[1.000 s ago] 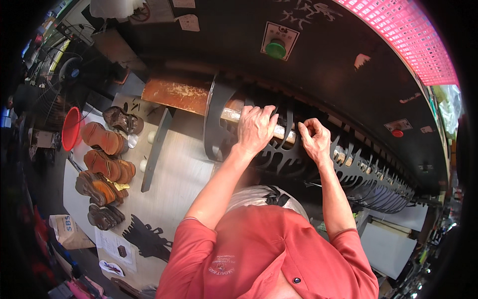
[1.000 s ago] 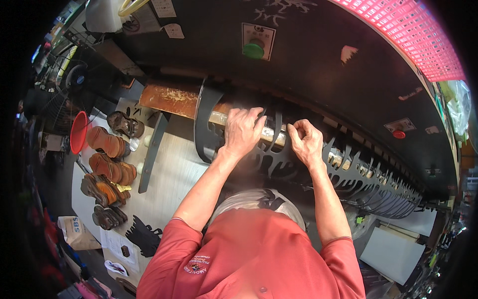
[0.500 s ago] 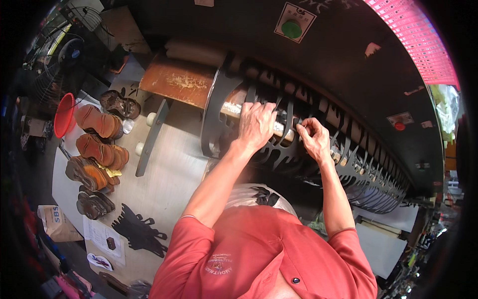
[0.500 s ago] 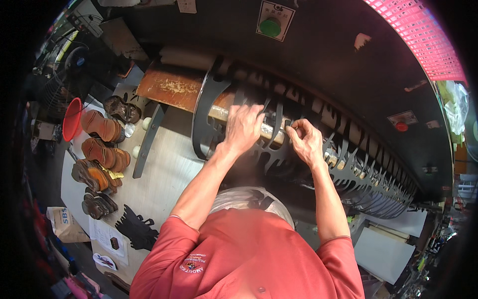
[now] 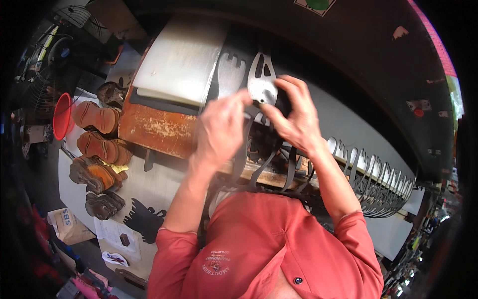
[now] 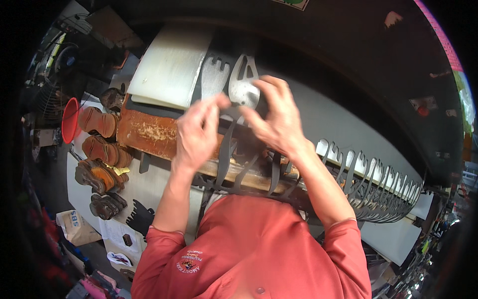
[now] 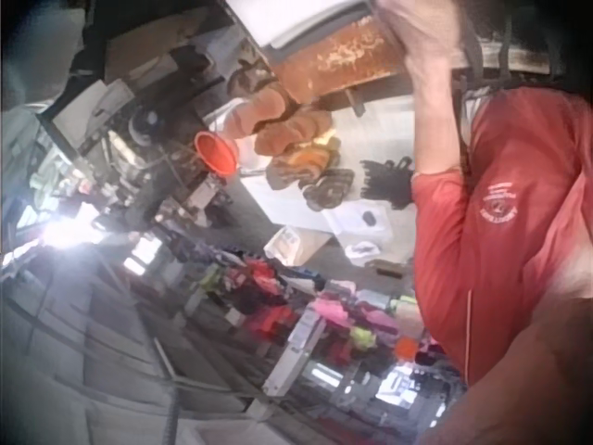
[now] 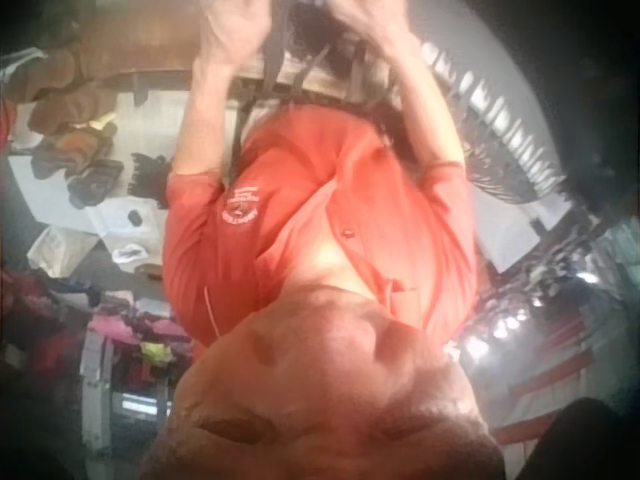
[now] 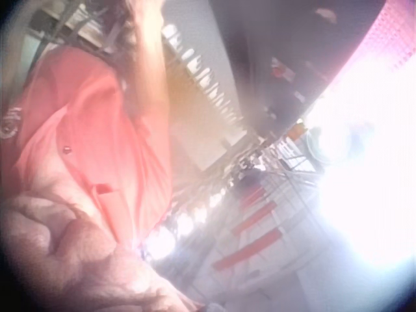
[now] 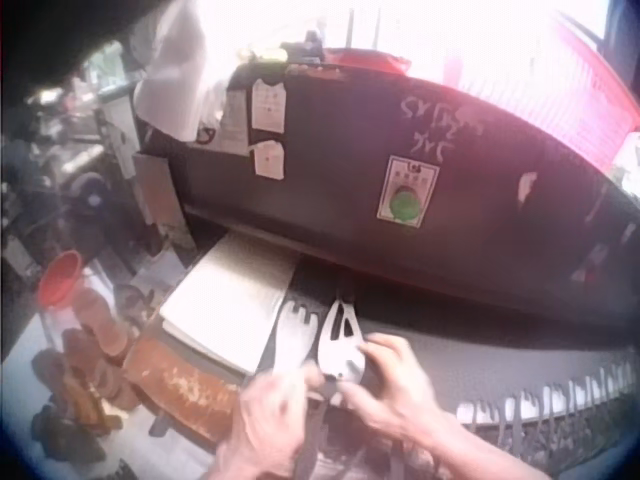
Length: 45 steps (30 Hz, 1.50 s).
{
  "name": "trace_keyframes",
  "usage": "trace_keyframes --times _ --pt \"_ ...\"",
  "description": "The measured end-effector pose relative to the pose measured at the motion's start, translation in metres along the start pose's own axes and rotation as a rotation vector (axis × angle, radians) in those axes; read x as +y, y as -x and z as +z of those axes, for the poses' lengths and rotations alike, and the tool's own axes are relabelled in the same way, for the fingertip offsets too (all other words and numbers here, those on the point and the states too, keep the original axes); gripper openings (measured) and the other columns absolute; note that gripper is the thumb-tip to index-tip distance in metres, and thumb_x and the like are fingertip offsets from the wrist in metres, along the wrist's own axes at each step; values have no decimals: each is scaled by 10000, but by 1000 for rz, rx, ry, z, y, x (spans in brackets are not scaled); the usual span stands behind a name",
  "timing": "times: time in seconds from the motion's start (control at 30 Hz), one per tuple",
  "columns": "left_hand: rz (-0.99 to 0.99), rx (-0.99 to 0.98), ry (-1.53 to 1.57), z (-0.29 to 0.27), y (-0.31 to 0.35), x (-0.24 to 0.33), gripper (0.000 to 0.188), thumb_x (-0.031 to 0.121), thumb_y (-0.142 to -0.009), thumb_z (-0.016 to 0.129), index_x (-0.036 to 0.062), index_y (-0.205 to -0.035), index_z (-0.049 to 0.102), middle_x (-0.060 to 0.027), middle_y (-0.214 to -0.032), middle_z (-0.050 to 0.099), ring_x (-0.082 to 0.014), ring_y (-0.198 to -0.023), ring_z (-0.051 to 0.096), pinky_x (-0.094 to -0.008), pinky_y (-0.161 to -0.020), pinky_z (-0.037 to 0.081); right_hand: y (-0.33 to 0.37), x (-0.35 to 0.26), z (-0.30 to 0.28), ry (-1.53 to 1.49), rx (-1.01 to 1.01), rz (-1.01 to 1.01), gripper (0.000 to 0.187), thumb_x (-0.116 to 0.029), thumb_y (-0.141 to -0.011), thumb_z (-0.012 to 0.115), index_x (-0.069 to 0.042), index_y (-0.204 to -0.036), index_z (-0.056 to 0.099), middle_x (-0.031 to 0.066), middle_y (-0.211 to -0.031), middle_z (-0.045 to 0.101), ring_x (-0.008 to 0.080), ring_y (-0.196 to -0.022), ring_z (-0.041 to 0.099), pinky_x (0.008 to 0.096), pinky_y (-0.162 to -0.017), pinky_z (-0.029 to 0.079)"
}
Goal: The person repeatedly picks up a long strip of black rubber parts from a workbench, separates individual pieces by hand, and places them into a pile. The process is continuous and repetitive throughout the clip.
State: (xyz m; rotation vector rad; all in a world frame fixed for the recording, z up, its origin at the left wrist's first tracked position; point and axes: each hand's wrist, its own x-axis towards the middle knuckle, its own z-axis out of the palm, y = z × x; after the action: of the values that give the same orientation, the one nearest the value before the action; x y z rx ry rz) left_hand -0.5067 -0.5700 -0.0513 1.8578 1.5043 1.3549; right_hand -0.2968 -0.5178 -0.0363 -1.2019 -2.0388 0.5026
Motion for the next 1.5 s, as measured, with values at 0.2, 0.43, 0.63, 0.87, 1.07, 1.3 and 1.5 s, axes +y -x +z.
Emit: trace_keyframes --times 0.2,0.43,0.63,0.87,1.07,1.3,1.5 --pt "82 53 -190 9 -6 -27 353 16 -1050 584 13 -1391 677 -190 -1304 756 -335 -1239 717 -439 -1078 533 8 -17 70 116 43 -119 607 -193 -820 845 -32 -1374 655 294 -1533 497 557 -1431 458 599 -1182 454" --pt "196 17 -336 9 23 -36 358 47 -970 727 61 -1327 714 -163 -1292 760 -323 -1250 705 -474 -1090 502 0 -9 0 -787 124 354 524 -125 -863 757 -15 -1372 693 160 -1349 701 260 -1222 692 401 -1101 548" --pt "126 -1 -324 11 13 -15 348 121 -977 753 -3 -1299 711 -187 -1296 753 -383 -1308 661 -475 -1097 502 -3 1 -82 -1118 84 433 617 -172 -941 660 73 -1497 550 215 -1379 677 267 -1216 699 378 -1127 526" --pt "-76 -144 377 71 38 74 929 477 -1018 749 -118 -1618 365 -330 -1665 407 -425 -1556 420 -473 -1250 389 65 -33 -18 -1189 303 665 621 -177 -1002 676 26 -1563 502 145 -1504 588 236 -1348 588 366 -1187 449" --pt "-115 -14 438 75 40 67 405 186 -1134 585 -89 -1427 635 -306 -1533 584 -374 -1369 646 -392 -1111 534 68 -34 -15 -1328 304 603 566 -147 -1039 630 18 -1562 493 87 -1349 653 127 -1152 629 289 -1032 512" --pt "-539 293 787 40 37 33 278 231 -1155 573 16 -1097 739 -37 -987 709 -112 -888 663 -284 -832 571 66 -23 -37 -1431 284 631 667 -205 -975 680 68 -1549 477 217 -1456 626 285 -1303 653 443 -1169 521" --pt "-543 460 929 -57 44 -25 359 249 -1153 558 -80 -1245 668 -195 -1151 763 -280 -990 780 -470 -908 678 89 3 -88 -1335 315 611 821 -276 -914 698 135 -1567 417 346 -1505 560 432 -1391 602 545 -1257 431"
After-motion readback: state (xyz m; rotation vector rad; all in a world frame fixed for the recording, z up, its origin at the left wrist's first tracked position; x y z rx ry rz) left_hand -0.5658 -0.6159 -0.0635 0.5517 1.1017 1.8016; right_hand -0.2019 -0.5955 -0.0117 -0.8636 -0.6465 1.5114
